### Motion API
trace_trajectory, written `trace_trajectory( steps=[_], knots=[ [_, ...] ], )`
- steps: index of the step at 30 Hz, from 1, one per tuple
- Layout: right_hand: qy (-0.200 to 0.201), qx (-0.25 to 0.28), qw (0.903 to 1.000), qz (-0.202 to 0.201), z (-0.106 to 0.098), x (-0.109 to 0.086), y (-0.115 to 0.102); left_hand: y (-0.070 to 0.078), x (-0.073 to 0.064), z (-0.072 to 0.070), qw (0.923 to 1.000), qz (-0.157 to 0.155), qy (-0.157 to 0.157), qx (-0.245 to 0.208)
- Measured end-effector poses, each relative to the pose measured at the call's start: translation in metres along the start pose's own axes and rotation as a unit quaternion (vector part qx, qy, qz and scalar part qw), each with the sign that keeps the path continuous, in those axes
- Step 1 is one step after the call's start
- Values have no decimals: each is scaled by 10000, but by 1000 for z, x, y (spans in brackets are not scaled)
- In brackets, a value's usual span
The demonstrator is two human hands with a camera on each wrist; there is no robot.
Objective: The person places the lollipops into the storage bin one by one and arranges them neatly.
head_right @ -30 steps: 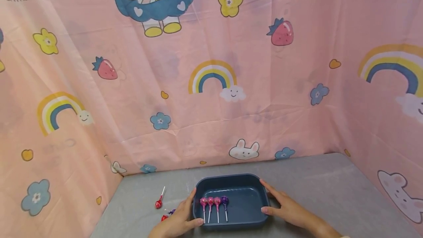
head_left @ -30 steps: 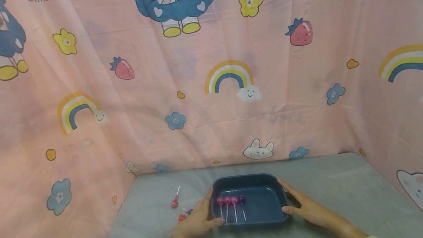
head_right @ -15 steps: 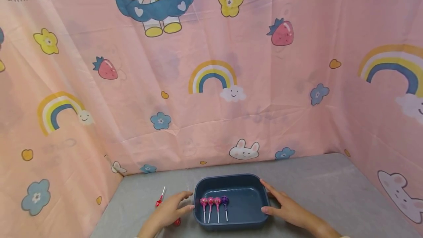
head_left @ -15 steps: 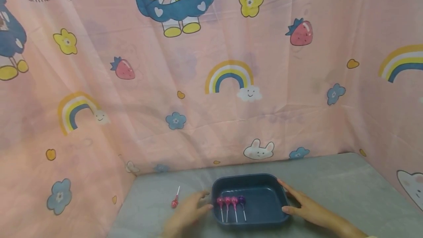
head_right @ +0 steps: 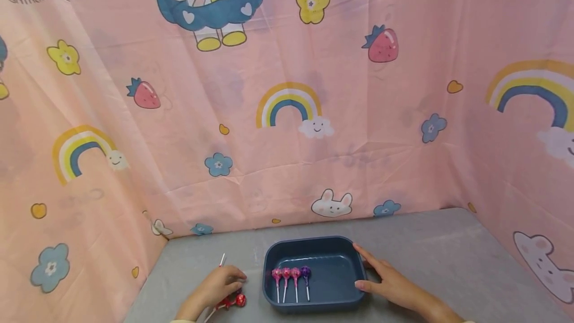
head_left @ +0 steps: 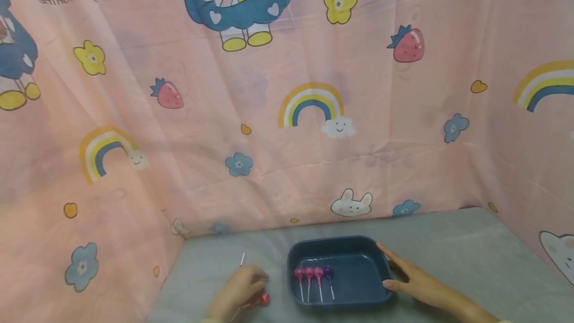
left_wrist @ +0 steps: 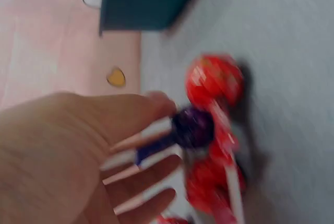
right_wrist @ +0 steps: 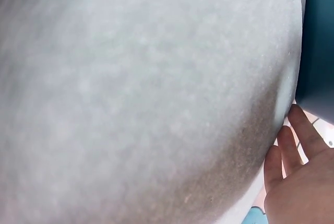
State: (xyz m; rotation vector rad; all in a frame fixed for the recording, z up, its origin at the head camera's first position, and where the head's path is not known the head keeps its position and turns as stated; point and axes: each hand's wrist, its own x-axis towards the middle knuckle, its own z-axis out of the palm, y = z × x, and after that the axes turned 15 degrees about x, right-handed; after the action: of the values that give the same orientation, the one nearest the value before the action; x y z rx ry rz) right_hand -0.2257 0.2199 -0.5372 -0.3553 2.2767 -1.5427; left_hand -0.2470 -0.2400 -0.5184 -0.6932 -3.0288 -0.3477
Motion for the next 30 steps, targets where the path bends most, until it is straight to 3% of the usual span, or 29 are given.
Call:
trace_trajectory(
  steps=[3, 6, 9, 20, 23, 30],
  knots=[
    [-15, 13, 10000, 9, 0, 0, 0, -12, -4, 5, 9977, 265, -68, -622],
    [-17, -14, 10000, 48, 0, 0, -1, -19, -8, 7, 9924, 255, -277, -1174],
    [-6, -30, 10000, 61, 0, 0, -1, -21, -12, 6, 9917, 191, -391, -1214],
    [15, 13, 10000, 61, 0, 0, -1, -25, -22, 2, 9965, 616, -283, -499],
    [21, 32, 10000, 59, 0, 0, -1, -26, -22, 3, 9974, 576, -278, -341],
    [-1, 41, 10000, 47, 0, 0, 1, -30, -22, 8, 9944, 174, -369, -972]
  ],
)
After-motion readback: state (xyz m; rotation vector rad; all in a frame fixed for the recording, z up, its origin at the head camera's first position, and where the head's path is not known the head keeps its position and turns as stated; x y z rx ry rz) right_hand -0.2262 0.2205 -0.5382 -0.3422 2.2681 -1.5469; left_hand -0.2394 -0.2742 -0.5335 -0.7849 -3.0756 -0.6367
